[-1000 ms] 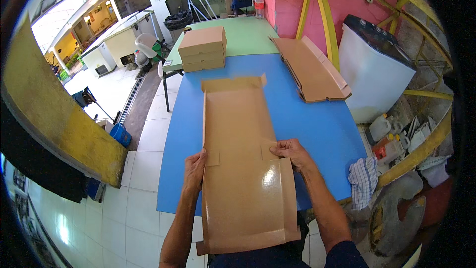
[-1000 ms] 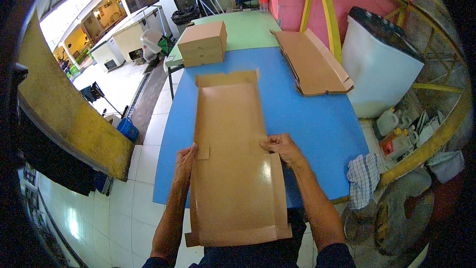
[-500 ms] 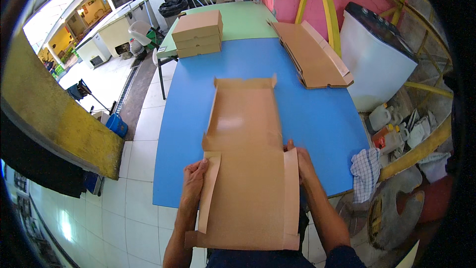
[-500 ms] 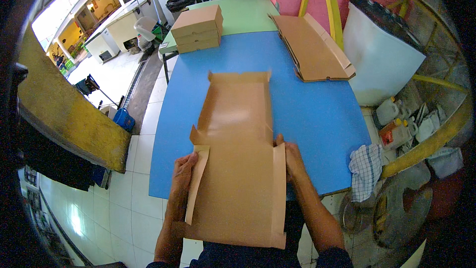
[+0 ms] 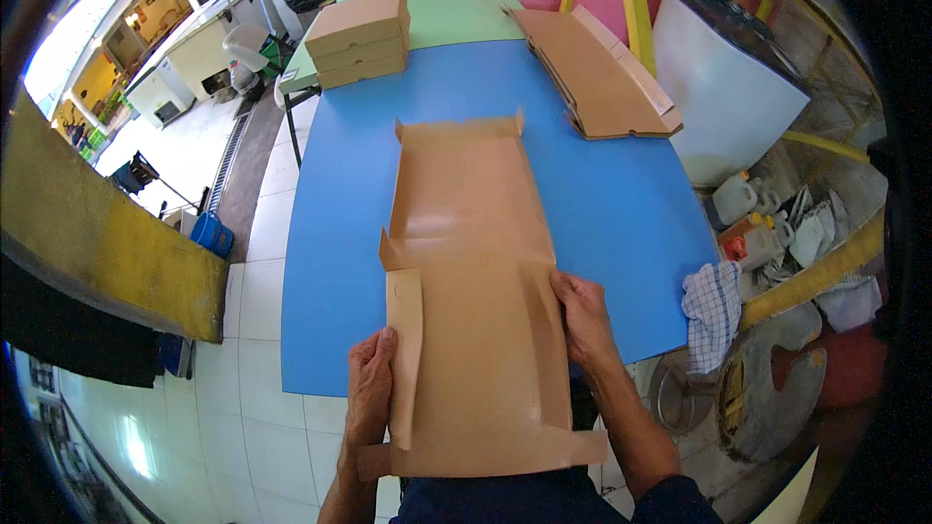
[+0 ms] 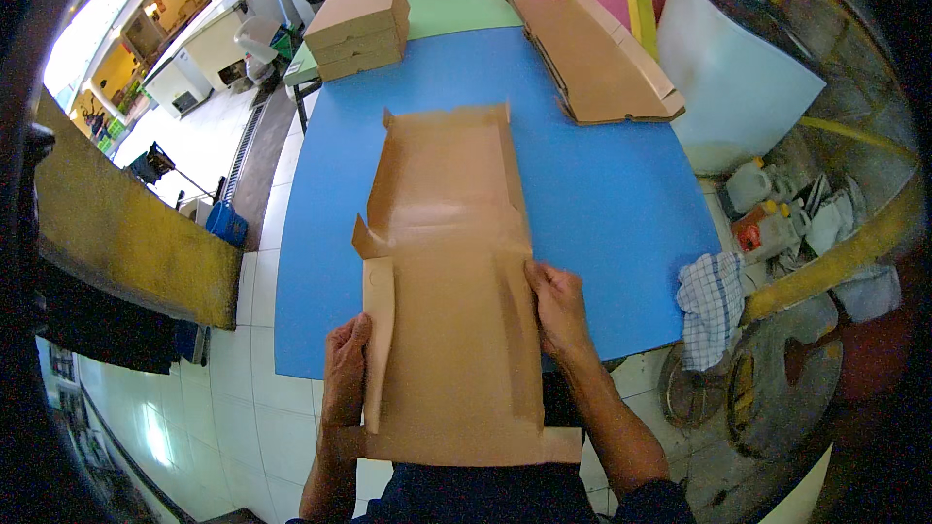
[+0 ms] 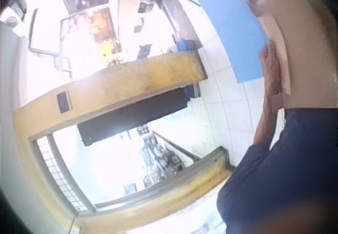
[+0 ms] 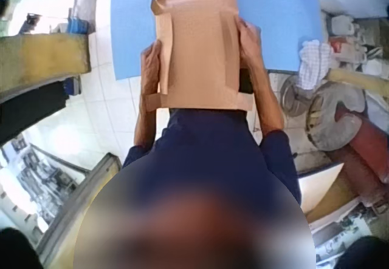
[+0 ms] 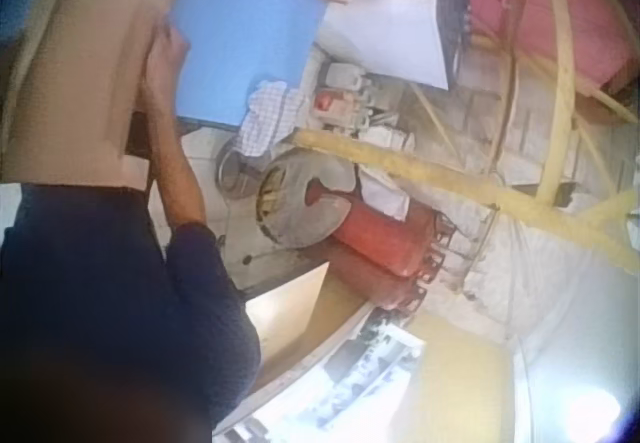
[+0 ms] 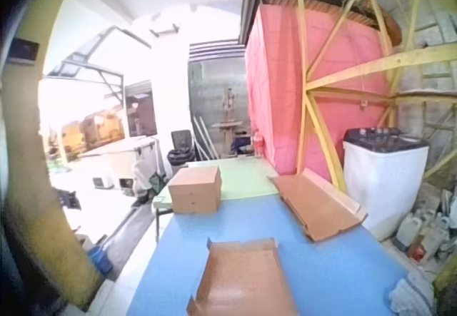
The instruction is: The person assembles flat cardboard sheets into rectangular boxes by folding and interlocking the flaps. They repeat the process for multiple units and stack the finished boxes on a blue table.
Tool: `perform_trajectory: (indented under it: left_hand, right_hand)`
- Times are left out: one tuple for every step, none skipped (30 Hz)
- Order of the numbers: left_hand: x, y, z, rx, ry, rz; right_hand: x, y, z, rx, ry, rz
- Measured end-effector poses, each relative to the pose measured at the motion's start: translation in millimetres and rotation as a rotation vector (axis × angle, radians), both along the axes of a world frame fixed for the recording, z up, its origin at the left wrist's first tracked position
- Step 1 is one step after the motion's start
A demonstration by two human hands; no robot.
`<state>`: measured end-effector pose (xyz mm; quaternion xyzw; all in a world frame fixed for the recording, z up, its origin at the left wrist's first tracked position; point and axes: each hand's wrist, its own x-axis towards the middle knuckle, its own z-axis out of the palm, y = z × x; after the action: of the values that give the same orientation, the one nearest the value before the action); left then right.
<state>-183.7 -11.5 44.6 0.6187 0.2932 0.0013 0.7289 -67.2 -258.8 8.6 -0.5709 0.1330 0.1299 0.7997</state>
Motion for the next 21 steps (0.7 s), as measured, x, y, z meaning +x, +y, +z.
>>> perform_trajectory:
  left_hand:
    - [-1.8, 1.6, -2.5, -0.025, -0.035, 0.009]
    - [-2.7, 4.9, -4.5, 0.077, -0.018, 0.015]
    - [-1.4, 8.3, -6.8, 0.144, -0.009, 0.002]
    - [-0.9, 10.5, -8.0, 0.210, 0.053, 0.012]
    - [-1.1, 9.8, -9.0, 0.173, -0.014, -0.006]
    - [-0.6, 9.4, -9.2, 0.135, -0.030, -0.007]
    - [-2.0, 7.5, -9.1, 0.063, -0.052, -0.034]
    - [-5.4, 4.0, -8.7, 0.059, 0.010, -0.019]
    - [-9.6, 1.9, -7.5, 0.028, 0.062, -0.030]
    - [-13.7, -0.7, -7.6, -0.020, 0.062, -0.038]
    - [-18.1, -1.9, -8.2, -0.052, 0.123, -0.059]
    - [-23.2, -5.5, -10.0, -0.088, 0.141, 0.014]
    - [-25.8, -4.3, -12.2, -0.006, 0.126, 0.024]
    - [-28.2, -3.6, -14.8, 0.031, 0.080, 0.015]
    - [-29.2, -0.4, -17.0, 0.083, 0.092, 0.035]
    - [-29.8, 3.2, -18.3, 0.107, 0.096, 0.037]
    - [-29.0, 5.1, -19.8, 0.127, 0.095, 0.039]
    - [-28.8, 7.3, -19.8, 0.098, 0.099, 0.056]
    - [-28.2, 8.5, -18.5, 0.068, 0.104, 0.060]
    - [-26.8, 8.8, -16.8, 0.010, 0.132, 0.052]
    - [-28.4, 9.8, -13.2, -0.003, 0.152, 0.045]
  right_hand:
    - [-7.2, -0.2, 4.3, 0.091, -0.009, 0.038]
    - [-15.9, -1.9, 8.0, 0.004, 0.076, 0.065]
    - [-26.1, -5.8, 10.9, -0.036, 0.100, 0.143]
    - [-32.6, -9.5, 12.4, -0.053, 0.127, 0.220]
    - [-34.4, -9.6, 10.7, -0.079, 0.060, 0.221]
    - [-33.8, -9.8, 8.2, -0.081, -0.004, 0.215]
    - [-33.0, -11.5, 5.9, -0.104, 0.015, 0.215]
    - [-30.8, -12.8, 3.1, -0.108, -0.032, 0.196]
    - [-26.0, -13.9, 0.9, -0.127, 0.000, 0.182]
    - [-21.5, -15.5, -0.8, -0.144, 0.050, 0.147]
    - [-22.4, -13.9, -2.2, -0.072, 0.023, 0.121]
    - [-22.5, -14.6, -2.6, -0.134, 0.049, 0.143]
    - [-25.4, -15.1, -2.5, -0.156, 0.052, 0.152]
    - [-30.0, -13.7, -3.2, -0.111, 0.026, 0.211]
    - [-35.1, -17.8, -2.2, -0.212, 0.078, 0.290]
    - [-41.2, -23.7, -0.9, -0.248, 0.099, 0.410]
    - [-43.9, -27.7, -1.5, -0.340, 0.184, 0.506]
    - [-44.3, -31.5, -2.9, -0.343, 0.065, 0.565]
    - [-45.4, -33.8, -4.7, -0.396, 0.018, 0.588]
    - [-45.1, -35.7, -6.4, -0.504, 0.044, 0.605]
    - [-42.0, -38.2, -7.3, -0.461, -0.034, 0.564]
